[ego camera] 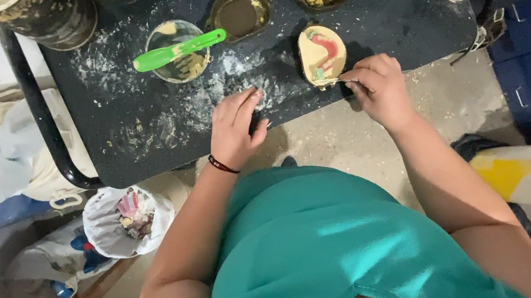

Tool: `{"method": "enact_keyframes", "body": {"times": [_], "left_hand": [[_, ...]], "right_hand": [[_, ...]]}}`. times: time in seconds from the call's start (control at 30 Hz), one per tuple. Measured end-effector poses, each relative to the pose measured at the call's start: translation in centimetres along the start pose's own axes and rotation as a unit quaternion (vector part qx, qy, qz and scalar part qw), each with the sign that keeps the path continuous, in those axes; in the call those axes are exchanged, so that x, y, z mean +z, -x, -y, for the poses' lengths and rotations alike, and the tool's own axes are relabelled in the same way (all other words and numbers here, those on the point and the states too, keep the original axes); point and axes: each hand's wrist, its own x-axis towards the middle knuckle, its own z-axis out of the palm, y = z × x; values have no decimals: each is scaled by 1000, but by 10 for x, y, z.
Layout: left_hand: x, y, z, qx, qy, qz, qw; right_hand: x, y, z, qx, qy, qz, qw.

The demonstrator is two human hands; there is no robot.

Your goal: Refining a dental plaster mold by applying and smoothing material with a small tool.

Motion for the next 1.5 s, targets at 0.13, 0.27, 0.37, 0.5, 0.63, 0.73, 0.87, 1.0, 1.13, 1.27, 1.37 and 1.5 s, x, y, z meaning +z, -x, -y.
{"method": "enact_keyframes", "body": {"times": [0.13, 0.27, 0.37, 0.5, 0.63, 0.73, 0.87, 1.0, 1.13, 1.27, 1.37, 1.5], "left_hand": [[2, 2, 0, -18, -3, 3, 1000], [6, 8, 2, -32, -6, 15, 999], [7, 8, 3, -36, -4, 20, 999], [8, 9, 3, -41, -7, 23, 999], [2, 2, -3, -48, 13, 25, 998], [3, 3, -3, -49, 11, 31, 998], [3, 2, -3, -48, 12, 31, 998], [5, 4, 0, -44, 19, 29, 998], [9, 9, 3, -39, 0, 32, 999], [7, 7, 2, -35, 13, 23, 999], [12, 11, 7, -30, 8, 21, 999], [15, 14, 10, -27, 13, 19, 999]], "right_hand": [[4, -1, -8, -24, 19, -8, 999], [-2, -2, -1, -11, 25, -29, 999], [-8, -4, 1, 3, 25, -30, 999], [0, 0, -6, -10, 23, -6, 1000], [-4, -6, -12, 1, 12, -14, 1000], [-3, -5, -21, 25, -30, -27, 999], [-2, -8, -28, 35, -56, -8, 998], [-5, -8, -33, 52, -54, -6, 997], [-10, 0, -11, 60, -42, -7, 997], [8, 21, 17, 28, 33, 12, 999], [15, 27, 26, 24, 78, -11, 997], [19, 24, 33, 18, 111, -36, 993]]}}
